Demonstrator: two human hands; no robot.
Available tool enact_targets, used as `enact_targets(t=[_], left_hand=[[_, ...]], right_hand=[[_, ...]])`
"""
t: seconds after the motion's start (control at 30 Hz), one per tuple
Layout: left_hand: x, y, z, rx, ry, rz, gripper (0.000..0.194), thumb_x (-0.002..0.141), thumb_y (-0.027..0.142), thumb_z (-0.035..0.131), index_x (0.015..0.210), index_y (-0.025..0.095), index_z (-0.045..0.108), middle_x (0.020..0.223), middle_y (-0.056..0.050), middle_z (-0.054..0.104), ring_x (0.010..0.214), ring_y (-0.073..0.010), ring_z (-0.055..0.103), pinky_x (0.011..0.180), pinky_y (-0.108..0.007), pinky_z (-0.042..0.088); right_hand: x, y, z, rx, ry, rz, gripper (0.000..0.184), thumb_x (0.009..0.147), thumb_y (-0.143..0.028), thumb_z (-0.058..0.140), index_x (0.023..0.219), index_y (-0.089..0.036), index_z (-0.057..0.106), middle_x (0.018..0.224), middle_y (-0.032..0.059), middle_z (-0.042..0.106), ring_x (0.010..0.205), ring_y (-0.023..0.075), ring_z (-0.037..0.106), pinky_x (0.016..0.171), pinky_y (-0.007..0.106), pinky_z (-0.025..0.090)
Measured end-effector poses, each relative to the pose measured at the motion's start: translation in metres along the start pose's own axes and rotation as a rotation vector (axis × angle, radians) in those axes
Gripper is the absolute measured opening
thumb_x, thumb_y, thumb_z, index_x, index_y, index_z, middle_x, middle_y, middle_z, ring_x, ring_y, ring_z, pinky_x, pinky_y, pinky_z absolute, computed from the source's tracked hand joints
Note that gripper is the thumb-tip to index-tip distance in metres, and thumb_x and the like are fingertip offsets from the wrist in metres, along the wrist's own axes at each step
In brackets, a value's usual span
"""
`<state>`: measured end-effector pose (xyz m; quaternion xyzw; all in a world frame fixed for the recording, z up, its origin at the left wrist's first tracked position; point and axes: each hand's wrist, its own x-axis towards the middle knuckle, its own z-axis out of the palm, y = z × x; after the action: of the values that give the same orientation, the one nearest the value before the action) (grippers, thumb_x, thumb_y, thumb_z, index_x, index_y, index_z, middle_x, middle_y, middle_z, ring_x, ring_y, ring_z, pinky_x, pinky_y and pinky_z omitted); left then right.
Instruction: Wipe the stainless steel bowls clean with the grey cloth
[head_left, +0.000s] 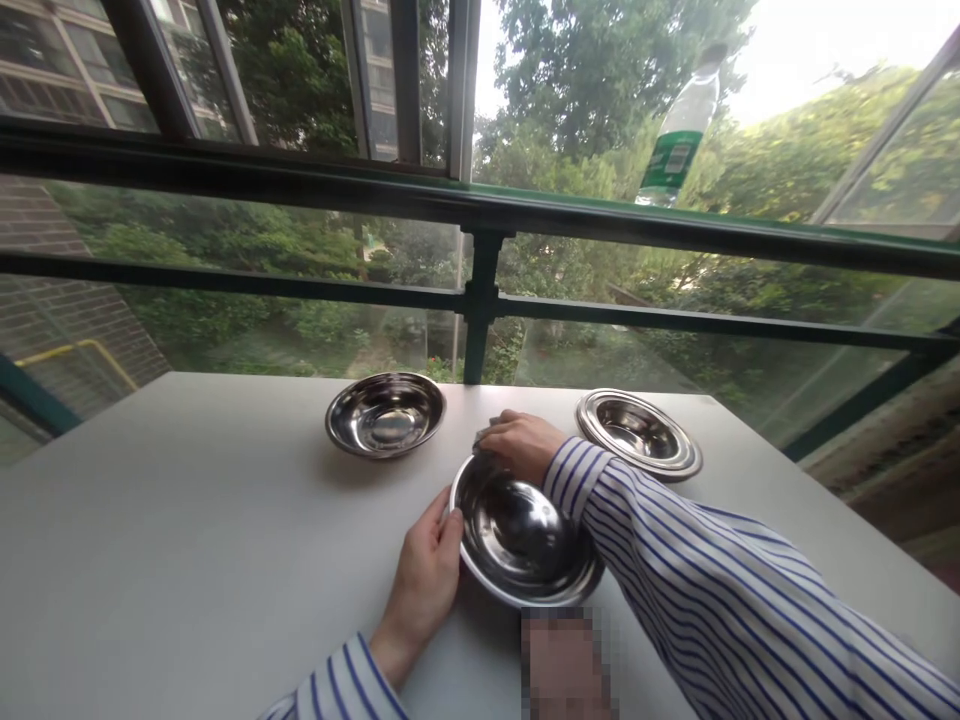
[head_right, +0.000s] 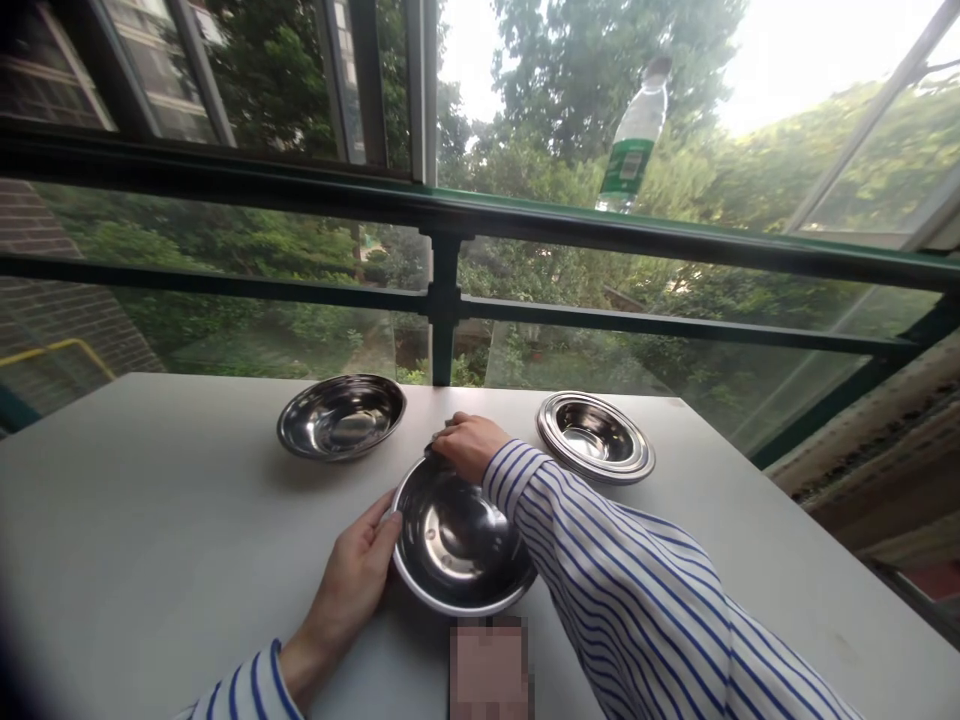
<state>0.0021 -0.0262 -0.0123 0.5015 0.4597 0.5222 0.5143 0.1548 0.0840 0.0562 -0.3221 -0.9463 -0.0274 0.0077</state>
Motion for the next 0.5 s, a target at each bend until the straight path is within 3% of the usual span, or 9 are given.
enact_targets(t=[0.17, 0.5], left_hand=[[-0.001, 0.001, 0.002, 0.007, 0.016, 0.026, 0.043, 0.086, 0.031, 0.044, 0.123, 0.012, 0.052, 0.106, -0.009, 0.067, 0.095, -0.0215, 0.060, 0.084, -0.030, 0.045], [0.002, -0.001, 0.002, 0.031, 0.077, -0.035, 0.045, 0.083, 0.035, 0.048, 0.119, 0.010, 0.055, 0.101, -0.011, 0.068, 0.086, -0.0220, 0.064, 0.083, -0.034, 0.047]], right_hand=[[-0.012, 0.012, -0.002, -0.031, 0.018, 0.056, 0.018, 0.082, -0.011, 0.050, 0.087, -0.012, 0.067, 0.087, 0.0117, 0.069, 0.080, 0.0193, 0.058, 0.077, 0.030, 0.039], [0.001, -0.049, 0.005, 0.011, -0.006, -0.223, 0.023, 0.087, -0.014, 0.045, 0.100, -0.012, 0.063, 0.108, 0.0119, 0.064, 0.095, 0.0166, 0.057, 0.087, 0.027, 0.037]])
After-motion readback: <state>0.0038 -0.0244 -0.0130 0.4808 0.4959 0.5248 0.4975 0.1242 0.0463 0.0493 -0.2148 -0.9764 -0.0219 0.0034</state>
